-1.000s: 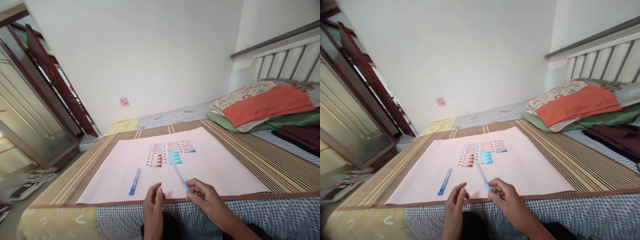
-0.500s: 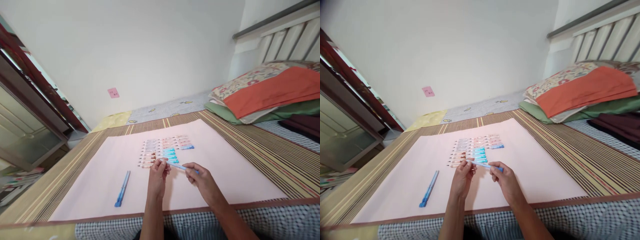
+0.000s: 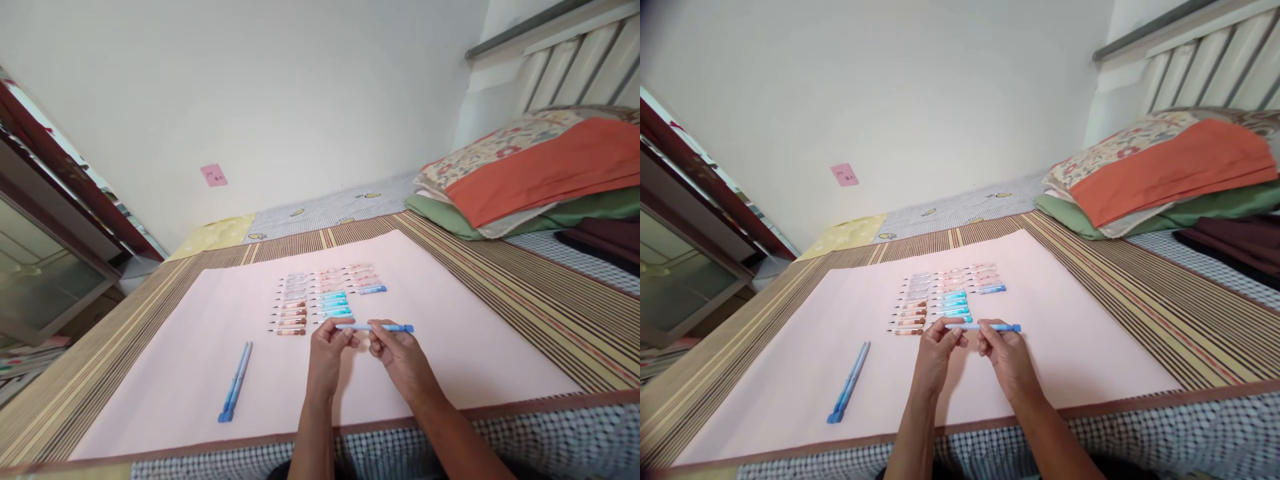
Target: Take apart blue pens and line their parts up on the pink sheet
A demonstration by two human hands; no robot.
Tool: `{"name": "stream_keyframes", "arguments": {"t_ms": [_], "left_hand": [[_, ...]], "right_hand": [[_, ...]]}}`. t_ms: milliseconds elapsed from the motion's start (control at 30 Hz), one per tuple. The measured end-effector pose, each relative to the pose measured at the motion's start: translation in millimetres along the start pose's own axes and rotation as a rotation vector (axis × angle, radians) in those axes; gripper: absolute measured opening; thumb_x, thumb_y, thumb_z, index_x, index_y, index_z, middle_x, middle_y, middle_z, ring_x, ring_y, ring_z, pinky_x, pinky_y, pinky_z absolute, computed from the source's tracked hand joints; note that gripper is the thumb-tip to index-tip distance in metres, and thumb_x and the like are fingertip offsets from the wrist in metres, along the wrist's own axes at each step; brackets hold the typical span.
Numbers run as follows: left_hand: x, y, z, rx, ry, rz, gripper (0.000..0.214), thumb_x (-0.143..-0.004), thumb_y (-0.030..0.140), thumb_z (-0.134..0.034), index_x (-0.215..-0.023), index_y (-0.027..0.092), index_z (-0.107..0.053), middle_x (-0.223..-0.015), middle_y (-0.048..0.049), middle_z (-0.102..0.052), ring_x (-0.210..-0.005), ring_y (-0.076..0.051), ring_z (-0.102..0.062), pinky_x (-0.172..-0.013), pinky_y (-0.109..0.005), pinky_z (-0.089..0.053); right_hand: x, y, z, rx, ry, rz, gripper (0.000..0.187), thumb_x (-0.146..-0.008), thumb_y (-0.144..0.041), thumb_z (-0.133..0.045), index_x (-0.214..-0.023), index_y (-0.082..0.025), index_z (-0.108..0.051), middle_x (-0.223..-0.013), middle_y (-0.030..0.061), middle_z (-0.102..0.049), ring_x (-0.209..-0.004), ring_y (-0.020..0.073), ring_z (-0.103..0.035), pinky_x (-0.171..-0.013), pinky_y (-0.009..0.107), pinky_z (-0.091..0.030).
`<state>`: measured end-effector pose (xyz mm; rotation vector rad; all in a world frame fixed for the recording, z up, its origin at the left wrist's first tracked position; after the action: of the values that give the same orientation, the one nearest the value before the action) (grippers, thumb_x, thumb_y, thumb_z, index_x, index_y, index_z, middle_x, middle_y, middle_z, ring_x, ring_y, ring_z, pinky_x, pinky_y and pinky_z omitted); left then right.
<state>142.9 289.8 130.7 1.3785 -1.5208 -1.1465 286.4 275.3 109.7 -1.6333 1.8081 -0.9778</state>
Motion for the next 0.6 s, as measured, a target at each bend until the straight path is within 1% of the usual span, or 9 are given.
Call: {"name": "stream_keyframes", "arguments": {"t_ms": [133,200,300,400,433,467,533,567,600], "left_hand": [[-1.9,-1.9,-5.6,0.018,0.059,0.025,0.041,-0.071,0.048,-0.086,-0.089,0.015,-0.07,-0.073,-0.0048,-0.074,-0.055,-0.014,-0.065,-0.06,-0.027,-0.051],[-2.1,-4.3,-8.3,0.029,0.084,0.045,0.045,-0.071,0.055,-0.084,-0.081,0.016,-0.065,-0.068,-0.0046,-0.072,-0.051,-0.015,-0.063,-0.055,-0.026,-0.049],[-1.5,-9.4,-8.9,-0.033,0.135,0.068,0.054,-0.076,0.068,-0.073,-0.066,0.017,-0.057,-0.054,-0.003,-0.065,-0.041,-0.012,-0.055,-0.045,-0.023,-0.039],[-0.6,-12.0,-7.7,-0.06,0.143,0.099,0.064,-0.081,0.076,-0.062,-0.057,0.018,-0.053,-0.044,0.0002,-0.053,-0.036,-0.008,-0.043,-0.041,-0.023,-0.028],[-0.3,-11.2,-7.8,-0.028,0.128,0.102,0.062,-0.081,0.076,-0.063,-0.062,0.017,-0.056,-0.047,0.0009,-0.054,-0.037,-0.008,-0.044,-0.042,-0.022,-0.028],[-0.1,-9.8,-8.3,0.021,0.1,0.102,0.057,-0.079,0.072,-0.068,-0.073,0.016,-0.062,-0.053,0.0011,-0.058,-0.041,-0.008,-0.047,-0.044,-0.022,-0.031],[0.2,-5.5,-10.2,0.118,0.03,0.09,0.051,-0.074,0.058,-0.082,-0.1,0.017,-0.068,-0.069,0.0005,-0.068,-0.051,-0.009,-0.056,-0.053,-0.023,-0.041],[0.1,-3.6,-11.1,0.143,-0.003,0.081,0.053,-0.07,0.051,-0.087,-0.107,0.018,-0.068,-0.075,-0.0006,-0.071,-0.056,-0.01,-0.059,-0.058,-0.024,-0.045],[-0.2,-2.5,-11.6,0.151,-0.022,0.074,0.054,-0.068,0.046,-0.089,-0.109,0.017,-0.07,-0.077,-0.0016,-0.072,-0.059,-0.011,-0.061,-0.062,-0.025,-0.047]], "right_hand": [[-1.5,-1.6,-3.5,0.024,-0.008,0.004,0.044,-0.06,-0.05,-0.094,-0.075,-0.015,-0.072,-0.062,-0.0008,-0.057,-0.057,0.012,-0.049,-0.055,0.028,-0.041],[-0.4,-1.4,-4.4,0.049,-0.015,0.007,0.043,-0.062,-0.05,-0.094,-0.078,-0.016,-0.072,-0.064,-0.0005,-0.059,-0.058,0.0127,-0.051,-0.057,0.029,-0.043],[2.2,-0.8,-4.2,0.126,-0.013,0.051,0.042,-0.068,-0.051,-0.09,-0.084,-0.017,-0.073,-0.068,0.0007,-0.063,-0.06,0.0133,-0.053,-0.059,0.029,-0.043],[2.9,0.6,-3.9,0.135,-0.003,0.068,0.039,-0.071,-0.051,-0.088,-0.081,-0.016,-0.072,-0.068,0.0004,-0.062,-0.059,0.0121,-0.051,-0.056,0.028,-0.04],[2.5,1.1,-3.9,0.111,-0.002,0.062,0.039,-0.07,-0.05,-0.089,-0.079,-0.017,-0.071,-0.067,-0.0002,-0.061,-0.058,0.0118,-0.05,-0.056,0.028,-0.04],[1.9,1.4,-3.9,0.081,0.0,0.056,0.039,-0.069,-0.049,-0.09,-0.077,-0.017,-0.07,-0.065,-0.0008,-0.059,-0.057,0.0116,-0.049,-0.055,0.028,-0.039],[0.6,1.9,-3.4,0.028,0.008,0.043,0.04,-0.065,-0.048,-0.092,-0.075,-0.017,-0.07,-0.063,-0.0016,-0.057,-0.056,0.0114,-0.048,-0.054,0.028,-0.039],[0.2,2.2,-3.0,0.013,0.012,0.035,0.04,-0.064,-0.048,-0.093,-0.074,-0.017,-0.07,-0.063,-0.0017,-0.057,-0.056,0.0114,-0.047,-0.054,0.028,-0.04],[0.0,2.7,-2.6,0.008,0.014,0.026,0.041,-0.062,-0.048,-0.094,-0.073,-0.016,-0.069,-0.063,-0.0016,-0.057,-0.056,0.0113,-0.047,-0.054,0.028,-0.04]]}}
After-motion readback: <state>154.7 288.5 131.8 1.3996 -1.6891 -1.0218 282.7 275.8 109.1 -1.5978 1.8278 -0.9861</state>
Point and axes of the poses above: each hand's wrist, its own x-axis away from the middle knuckle, its own z-axis out of the back of the hand, y = z × x, the point moved 3 cm from there along -x, towards the middle knuckle
